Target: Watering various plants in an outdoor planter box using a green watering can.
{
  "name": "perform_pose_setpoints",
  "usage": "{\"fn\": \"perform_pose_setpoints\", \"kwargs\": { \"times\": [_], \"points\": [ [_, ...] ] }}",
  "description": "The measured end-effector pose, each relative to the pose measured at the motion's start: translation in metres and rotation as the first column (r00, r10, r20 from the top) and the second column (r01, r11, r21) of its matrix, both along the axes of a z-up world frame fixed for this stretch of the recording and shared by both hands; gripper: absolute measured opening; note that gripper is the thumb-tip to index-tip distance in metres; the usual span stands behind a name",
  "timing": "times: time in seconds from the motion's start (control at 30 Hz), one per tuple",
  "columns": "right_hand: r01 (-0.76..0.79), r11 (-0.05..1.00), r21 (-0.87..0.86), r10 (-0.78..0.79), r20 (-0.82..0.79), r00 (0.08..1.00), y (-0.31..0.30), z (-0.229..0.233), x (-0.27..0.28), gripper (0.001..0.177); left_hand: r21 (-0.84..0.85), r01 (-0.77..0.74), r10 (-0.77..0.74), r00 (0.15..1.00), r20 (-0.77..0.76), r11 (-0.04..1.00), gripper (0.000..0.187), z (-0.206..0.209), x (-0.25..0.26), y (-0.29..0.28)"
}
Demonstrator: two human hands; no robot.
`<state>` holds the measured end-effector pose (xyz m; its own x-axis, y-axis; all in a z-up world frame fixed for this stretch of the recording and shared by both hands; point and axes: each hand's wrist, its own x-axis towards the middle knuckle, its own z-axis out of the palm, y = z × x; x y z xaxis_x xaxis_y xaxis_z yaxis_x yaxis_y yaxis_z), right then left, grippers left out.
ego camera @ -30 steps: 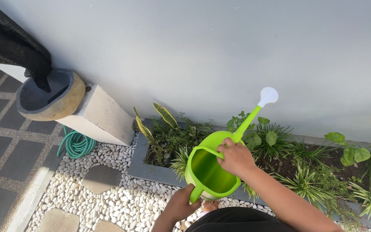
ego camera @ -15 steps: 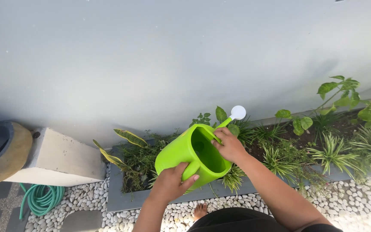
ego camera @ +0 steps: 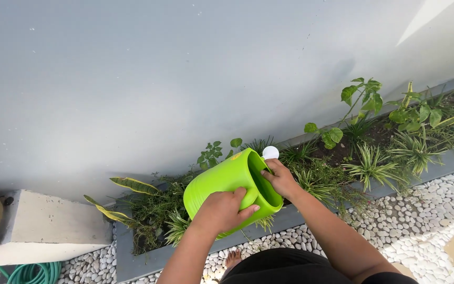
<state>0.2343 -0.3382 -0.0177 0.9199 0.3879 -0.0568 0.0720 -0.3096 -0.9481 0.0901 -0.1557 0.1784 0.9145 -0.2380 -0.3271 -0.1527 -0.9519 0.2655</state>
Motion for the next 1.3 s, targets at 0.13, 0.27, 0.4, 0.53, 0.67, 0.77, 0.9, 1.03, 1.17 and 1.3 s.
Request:
{"fn": "perform_pose_setpoints", "kwargs": {
  "times": [0.13, 0.27, 0.4, 0.53, 0.67, 0.77, 0.9, 1.03, 1.17, 1.3],
  "points": [
    [0.006, 1.0, -0.02, -0.006, 0.033, 0.999, -0.012, -0.005, -0.002, 0.027, 0.049, 0.03, -0.028, 0.999, -0.04, 0.998, 0.063, -0.049, -0.003, 0.008],
    [0.007, 0.945, -0.328, 0.056, 0.182, 0.982, -0.019, 0.016, -0.012, 0.035, -0.09, -0.149, 0.148, 0.989, -0.016, 0.985, 0.056, -0.096, -0.03, 0.027],
    [-0.001, 0.787, -0.617, 0.32, 0.406, 0.856, -0.013, 0.04, -0.03, 0.042, -0.326, -0.377, 0.309, 0.92, -0.243, 0.867, 0.033, -0.168, -0.06, 0.044],
    [-0.004, 0.761, -0.649, 0.291, 0.336, 0.896, -0.009, 0.046, -0.04, 0.04, -0.234, -0.419, 0.322, 0.876, -0.358, 0.877, 0.039, -0.165, -0.06, 0.034],
    [-0.016, 0.768, -0.64, 0.158, 0.165, 0.973, -0.021, 0.044, -0.031, 0.043, -0.362, -0.328, 0.265, 0.94, -0.214, 0.872, 0.042, -0.166, -0.034, 0.047],
    [-0.031, 0.825, -0.564, -0.005, -0.062, 0.998, -0.031, 0.04, -0.025, 0.045, -0.346, -0.257, 0.211, 0.964, -0.165, 0.902, 0.051, -0.148, -0.003, 0.049],
    [0.077, 0.903, -0.422, -0.166, -0.178, 0.97, -0.04, 0.009, -0.017, 0.043, -0.249, -0.156, 0.113, 0.977, -0.178, 0.956, 0.054, -0.111, 0.037, 0.037],
    [0.126, 0.91, -0.395, -0.24, -0.252, 0.938, -0.044, -0.004, -0.01, 0.032, -0.152, -0.041, 0.015, 0.985, -0.171, 0.988, 0.056, -0.08, 0.069, 0.017],
    [0.209, 0.922, -0.325, -0.317, -0.327, 0.89, -0.043, -0.015, -0.007, 0.023, -0.056, 0.071, -0.081, 0.976, -0.202, 0.996, 0.059, -0.058, 0.086, 0.0],
    [0.261, 0.921, -0.288, -0.363, -0.396, 0.844, -0.039, -0.01, -0.006, 0.026, -0.003, 0.131, -0.126, 0.95, -0.287, 0.991, 0.057, -0.028, 0.096, -0.014]
  ]
}}
